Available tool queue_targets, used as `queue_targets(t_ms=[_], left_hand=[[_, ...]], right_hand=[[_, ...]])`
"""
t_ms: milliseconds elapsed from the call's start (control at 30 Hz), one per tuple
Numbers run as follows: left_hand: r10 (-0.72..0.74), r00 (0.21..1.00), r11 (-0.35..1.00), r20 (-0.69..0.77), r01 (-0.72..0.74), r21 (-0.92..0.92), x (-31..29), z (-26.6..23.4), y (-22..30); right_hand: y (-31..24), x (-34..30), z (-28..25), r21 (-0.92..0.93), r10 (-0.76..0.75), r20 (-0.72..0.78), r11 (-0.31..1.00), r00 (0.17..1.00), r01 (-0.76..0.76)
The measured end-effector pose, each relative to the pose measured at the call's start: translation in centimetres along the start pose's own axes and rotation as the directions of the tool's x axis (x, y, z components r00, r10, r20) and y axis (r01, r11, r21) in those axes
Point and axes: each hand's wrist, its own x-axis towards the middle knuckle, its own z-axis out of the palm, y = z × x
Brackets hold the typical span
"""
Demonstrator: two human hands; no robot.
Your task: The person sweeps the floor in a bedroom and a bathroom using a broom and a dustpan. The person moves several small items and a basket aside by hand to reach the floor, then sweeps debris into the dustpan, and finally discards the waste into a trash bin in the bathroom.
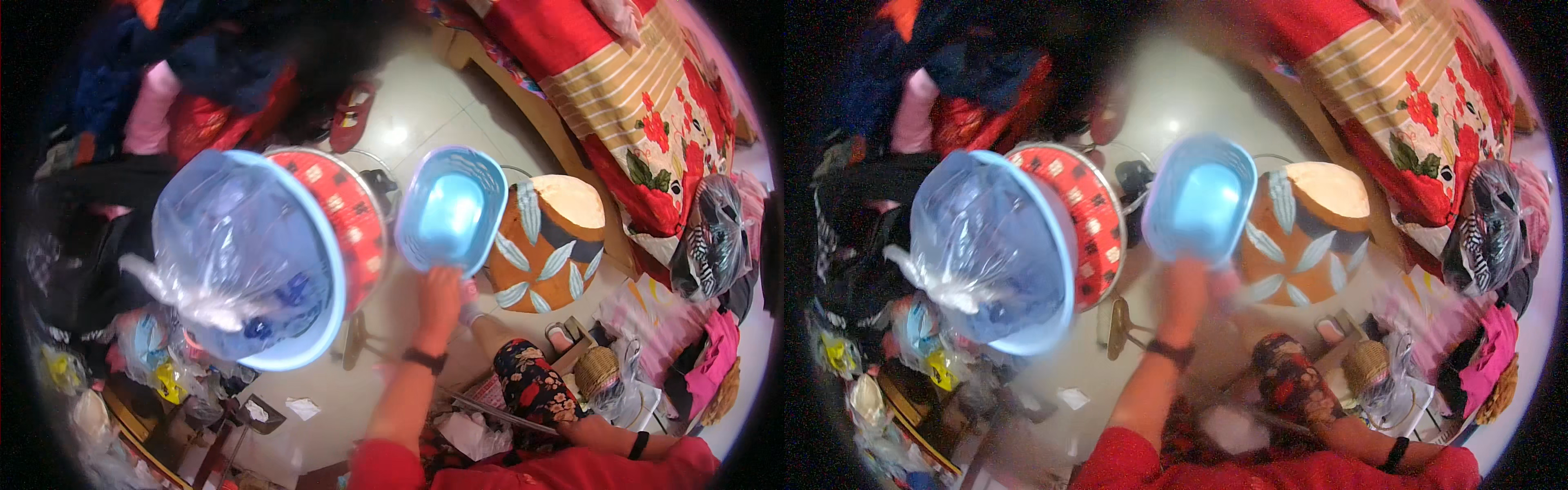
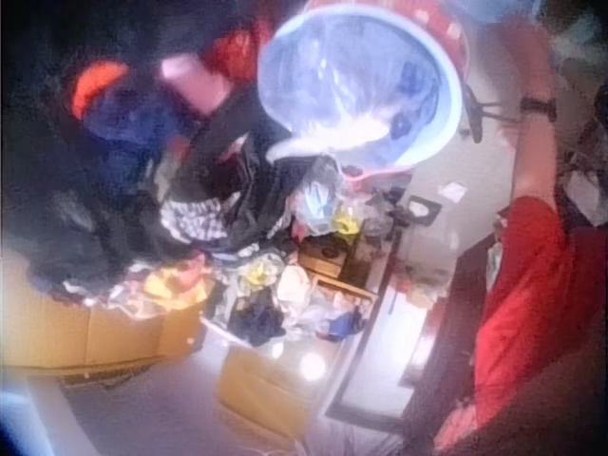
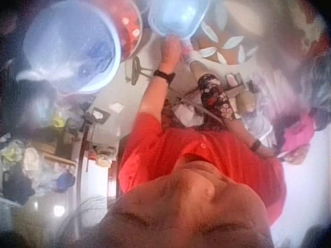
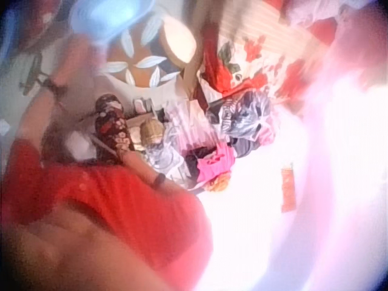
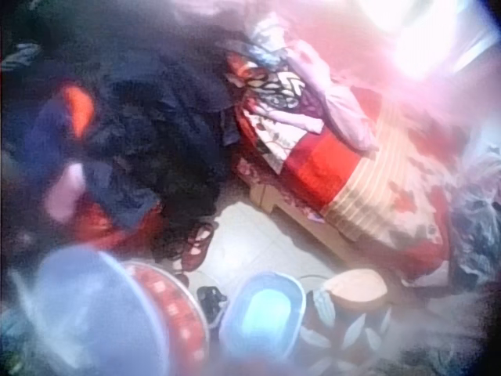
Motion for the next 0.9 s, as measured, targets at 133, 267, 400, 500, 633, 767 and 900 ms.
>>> queue_targets(t_ms=[133, 267, 400, 500, 633, 767, 900], left_hand=[[-0.056, 0.985, 0.964, 0.161, 0.011, 0.266, -8.2, -1.8, -0.8], [-0.124, 0.973, 0.956, 0.196, 0.064, 0.288, -16.0, -3.0, -2.6], [-0.087, 0.993, 0.996, -0.086, 0.085, -0.030, -22.4, -3.2, -5.1], [-0.218, 0.972, 0.976, -0.089, 0.218, -0.009, -26.6, -2.6, -6.8], [-0.251, 0.946, 0.968, -0.204, 0.242, -0.070, -29.6, -1.4, -11.7], [-0.327, 0.909, 0.938, -0.258, 0.278, -0.208, -31.3, -1.0, -15.9], [-0.365, 0.883, 0.917, -0.296, 0.285, -0.280, -31.6, -1.8, -18.0]], right_hand=[[-1.8, 3.1, -0.1, -0.056, -0.231, -0.074, 0.972, 0.970, 0.227], [-6.6, 5.7, -0.2, -0.357, -0.230, 0.199, 0.888, 0.952, 0.290], [-10.2, 8.1, 0.3, -0.345, -0.121, 0.381, 0.901, 0.916, 0.263], [-10.6, 9.5, 0.4, -0.247, -0.325, 0.443, 0.851, 0.836, 0.463], [-11.4, 14.1, -0.7, -0.099, -0.355, 0.578, 0.863, 0.735, 0.495], [-12.8, 24.8, -5.6, 0.537, 0.032, 0.137, 0.838, 0.990, -0.101], [-12.9, 37.5, -10.6, 0.032, -0.134, -0.494, 0.985, 0.859, 0.172]])
